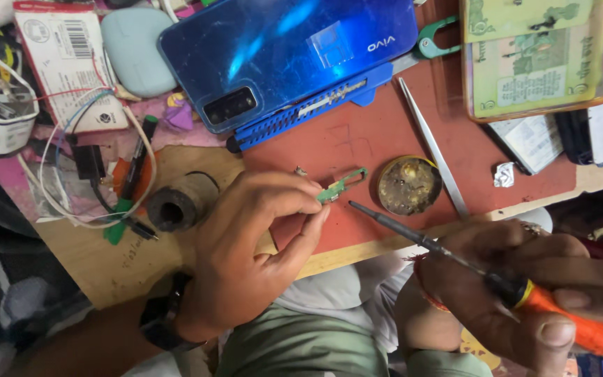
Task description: The person solders a small green circuit board at a cluttered repair workbench. They hold the board with one hand while applying a soldering iron to its contacts, dip the iron in a solder reel, and reposition the board repeatedly to solder different points.
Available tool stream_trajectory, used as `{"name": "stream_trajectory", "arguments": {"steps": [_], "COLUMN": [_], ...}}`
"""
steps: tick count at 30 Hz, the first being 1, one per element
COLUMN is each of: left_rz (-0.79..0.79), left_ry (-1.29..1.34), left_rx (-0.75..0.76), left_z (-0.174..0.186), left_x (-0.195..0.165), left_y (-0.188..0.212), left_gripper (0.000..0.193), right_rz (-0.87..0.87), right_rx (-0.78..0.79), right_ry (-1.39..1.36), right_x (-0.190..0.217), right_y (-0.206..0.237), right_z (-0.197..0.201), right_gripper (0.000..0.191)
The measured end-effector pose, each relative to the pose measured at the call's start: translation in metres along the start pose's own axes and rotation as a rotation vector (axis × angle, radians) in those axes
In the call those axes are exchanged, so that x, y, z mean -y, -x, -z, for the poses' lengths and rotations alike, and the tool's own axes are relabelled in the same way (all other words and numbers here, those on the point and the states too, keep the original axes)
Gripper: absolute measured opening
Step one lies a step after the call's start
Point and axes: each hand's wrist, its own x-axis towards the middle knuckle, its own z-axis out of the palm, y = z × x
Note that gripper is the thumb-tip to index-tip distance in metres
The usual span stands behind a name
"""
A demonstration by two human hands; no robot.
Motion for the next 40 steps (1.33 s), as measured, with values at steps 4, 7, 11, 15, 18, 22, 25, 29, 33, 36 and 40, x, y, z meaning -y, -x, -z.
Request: {"name": "stream_trajectory", "arguments": {"steps": [4,7,11,15,18,22,25,29,33,36,40], "left_rz": [0.009,0.000,-0.002,-0.002,-0.006,-0.011,-0.011,-0.008,-0.004,-0.007,-0.020], "left_ry": [0.007,0.010,0.003,0.004,0.006,-0.003,0.000,0.000,-0.013,-0.020,-0.034], "left_rx": [0.008,0.004,0.017,0.021,0.025,0.024,0.023,0.025,0.020,0.015,0.018], "left_z": [-0.001,-0.001,0.001,0.001,0.001,0.001,0.000,0.001,0.000,0.001,0.002], "left_x": [0.001,0.001,0.001,0.002,0.002,0.002,0.002,0.002,0.000,-0.002,-0.005], "left_y": [0.001,0.001,0.001,0.001,0.001,0.001,0.001,0.002,0.001,-0.003,-0.008], "left_gripper": [0.029,0.029,0.028,0.027,0.027,0.026,0.026,0.026,0.025,0.025,0.026], "right_rz": [0.084,-0.290,0.138,0.209,0.419,0.310,0.407,0.497,0.528,0.475,0.470], "right_rx": [-0.457,-0.344,-0.944,-1.009,-1.060,-1.012,-1.026,-1.021,-1.090,-1.091,-1.159], "right_ry": [0.294,-0.117,-0.631,-0.636,-0.948,-0.877,-1.044,-1.029,-0.981,-0.929,-1.196], "right_x": [0.003,-0.006,-0.024,-0.031,-0.032,-0.018,-0.013,-0.004,-0.001,0.001,-0.004], "right_y": [-0.026,-0.015,-0.016,-0.010,-0.018,-0.024,-0.031,-0.039,-0.050,-0.048,-0.048], "right_z": [-0.039,-0.044,-0.093,-0.112,-0.121,-0.111,-0.113,-0.117,-0.114,-0.114,-0.125], "right_gripper": [0.026,0.025,0.036,0.040,0.040,0.040,0.040,0.040,0.041,0.041,0.041]}}
